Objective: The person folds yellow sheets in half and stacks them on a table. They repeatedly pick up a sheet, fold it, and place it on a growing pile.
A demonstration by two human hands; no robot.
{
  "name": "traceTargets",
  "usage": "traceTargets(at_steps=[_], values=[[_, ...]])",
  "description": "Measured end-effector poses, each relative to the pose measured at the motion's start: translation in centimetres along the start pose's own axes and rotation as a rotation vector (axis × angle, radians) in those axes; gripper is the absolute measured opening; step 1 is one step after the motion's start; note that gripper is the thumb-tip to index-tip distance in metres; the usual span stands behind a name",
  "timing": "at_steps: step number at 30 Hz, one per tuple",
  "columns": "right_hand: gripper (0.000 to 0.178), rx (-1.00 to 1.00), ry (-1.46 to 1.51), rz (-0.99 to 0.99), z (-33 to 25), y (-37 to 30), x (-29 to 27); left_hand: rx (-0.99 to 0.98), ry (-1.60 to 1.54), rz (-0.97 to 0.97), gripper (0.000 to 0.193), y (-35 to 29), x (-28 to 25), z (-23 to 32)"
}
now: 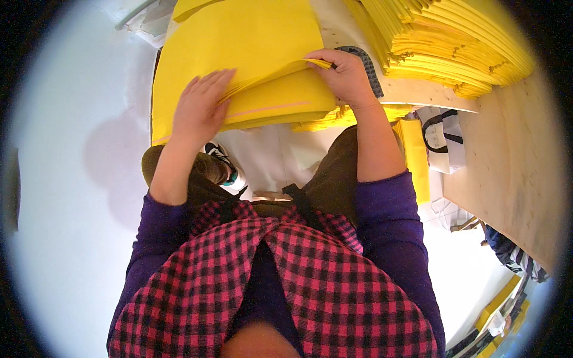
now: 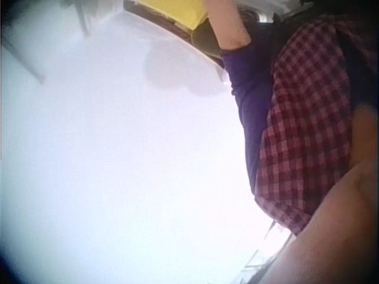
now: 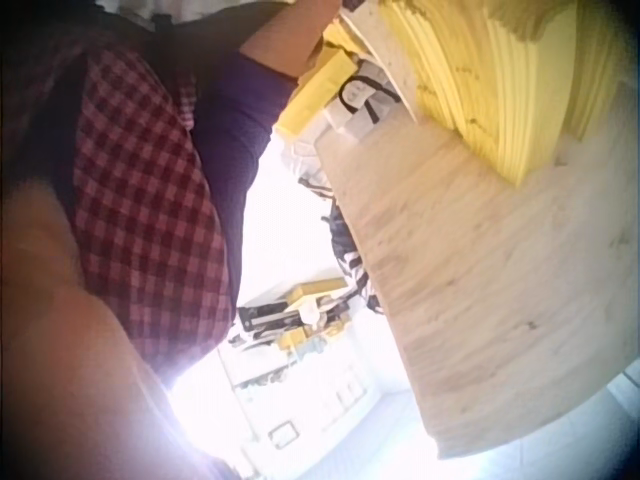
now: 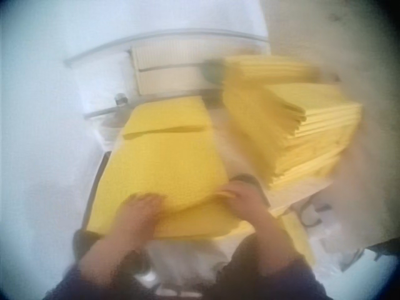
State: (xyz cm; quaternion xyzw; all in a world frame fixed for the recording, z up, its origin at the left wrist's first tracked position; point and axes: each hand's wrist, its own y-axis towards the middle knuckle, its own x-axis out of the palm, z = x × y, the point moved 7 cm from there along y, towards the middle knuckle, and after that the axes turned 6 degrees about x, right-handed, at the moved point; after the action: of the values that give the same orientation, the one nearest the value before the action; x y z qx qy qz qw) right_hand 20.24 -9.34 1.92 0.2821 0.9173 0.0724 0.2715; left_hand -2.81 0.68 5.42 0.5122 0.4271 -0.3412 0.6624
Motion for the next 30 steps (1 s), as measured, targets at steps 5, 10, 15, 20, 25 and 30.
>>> traceTargets(at_steps=[5, 10, 15, 20, 25, 30], values=[[0.014, 0.075, 0.046, -0.024, 0.2, -0.2, -0.2, -0.139, 0.061, 0.018, 0.057, -5.5, -3.2, -5.2], [0.014, -0.056, 0.076, 0.01, -0.8, 0.1, -0.6, -0.122, 0.142, 0.056, 0.051, -8.1, -4.5, -8.7], [0.015, -0.102, -0.027, 0.052, -0.5, 0.1, -0.2, -0.01, 0.18, -0.019, 0.044, -8.3, -4.8, -10.8], [0.018, 0.093, 0.159, 0.092, 0.7, -0.3, -0.1, -0.041, -0.051, -0.036, 0.039, -8.5, -5.3, -12.3], [0.018, 0.225, 0.391, 0.089, 0.8, 0.2, 0.2, -0.484, -0.741, 0.272, 0.023, -10.8, -4.5, -15.6], [0.017, 0.223, 0.485, 0.099, 0.0, 0.3, 0.6, -0.704, -1.175, 0.548, 0.019, -12.5, -2.0, -18.4]])
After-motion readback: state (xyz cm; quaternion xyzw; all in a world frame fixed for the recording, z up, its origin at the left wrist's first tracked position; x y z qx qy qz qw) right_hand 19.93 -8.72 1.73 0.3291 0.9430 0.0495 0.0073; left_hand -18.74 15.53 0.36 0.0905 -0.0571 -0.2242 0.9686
